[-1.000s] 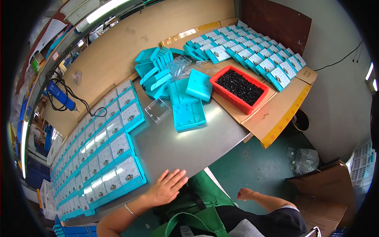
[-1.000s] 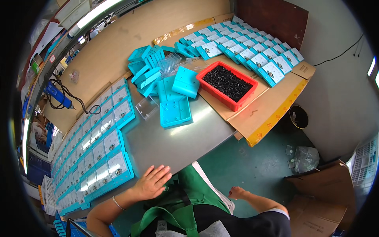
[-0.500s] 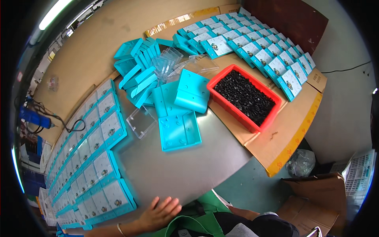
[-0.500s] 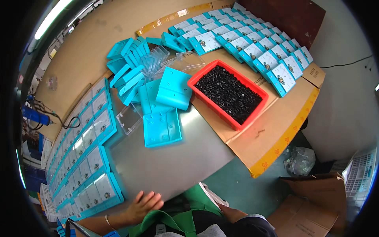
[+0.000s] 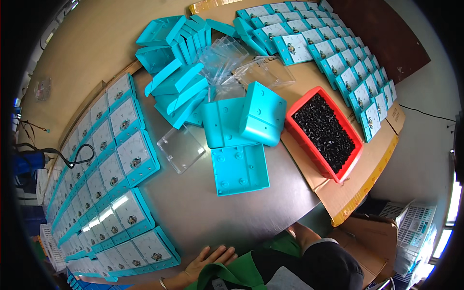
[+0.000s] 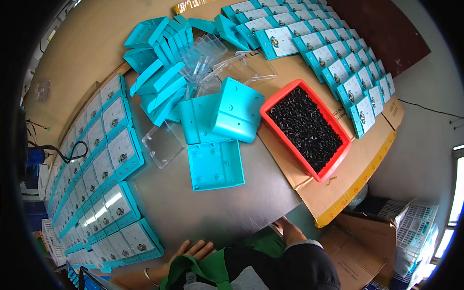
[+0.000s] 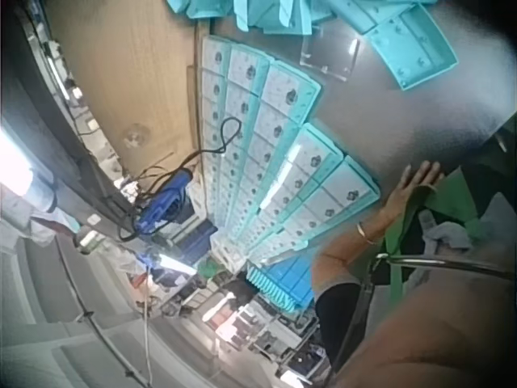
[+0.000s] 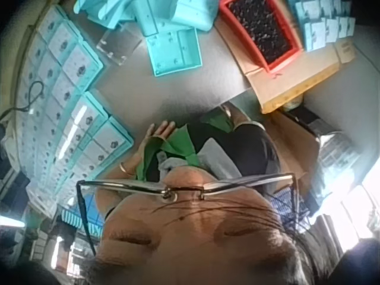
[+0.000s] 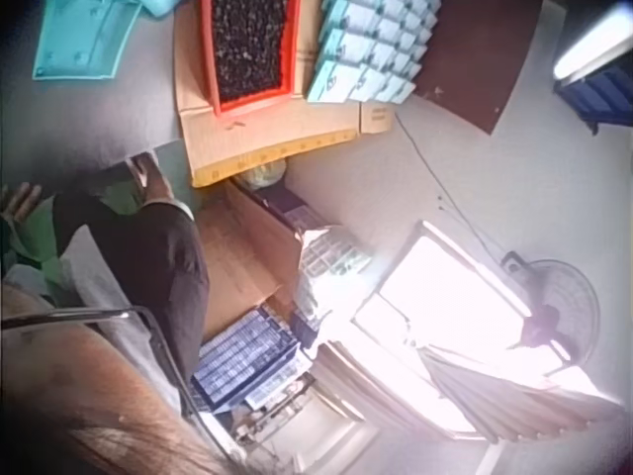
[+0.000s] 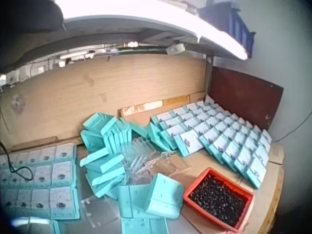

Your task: The person assembles teal-colored analog electrical meters by hand. They repeatedly pick up a meter, place a clear plastic cover over the dial, and use a screwdriver to tighten screws on the cover. Completed units are placed in rows on the table.

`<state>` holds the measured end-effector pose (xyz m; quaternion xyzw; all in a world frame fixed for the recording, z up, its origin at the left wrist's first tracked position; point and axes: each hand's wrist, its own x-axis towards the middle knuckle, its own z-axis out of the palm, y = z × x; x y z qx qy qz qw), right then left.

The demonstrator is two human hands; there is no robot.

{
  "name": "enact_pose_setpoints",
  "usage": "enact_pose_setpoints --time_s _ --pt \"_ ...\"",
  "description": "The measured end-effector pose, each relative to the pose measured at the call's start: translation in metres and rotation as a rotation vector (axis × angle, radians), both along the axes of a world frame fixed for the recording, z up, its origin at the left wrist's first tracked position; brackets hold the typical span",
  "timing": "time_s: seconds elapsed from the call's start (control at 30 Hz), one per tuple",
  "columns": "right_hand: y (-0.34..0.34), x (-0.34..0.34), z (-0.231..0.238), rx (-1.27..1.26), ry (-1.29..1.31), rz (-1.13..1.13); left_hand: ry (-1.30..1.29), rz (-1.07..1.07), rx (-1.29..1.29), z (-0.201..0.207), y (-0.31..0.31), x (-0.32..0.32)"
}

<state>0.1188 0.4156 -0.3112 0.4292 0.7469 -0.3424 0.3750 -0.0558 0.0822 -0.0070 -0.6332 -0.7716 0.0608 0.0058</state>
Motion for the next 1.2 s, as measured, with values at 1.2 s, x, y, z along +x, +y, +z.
enact_pose_setpoints --time_s 1.2 --pt "0.297 -0.187 0.311 1.352 0.8 0.458 -0.308 0.117 0.536 -0.028 -0.001 0.024"
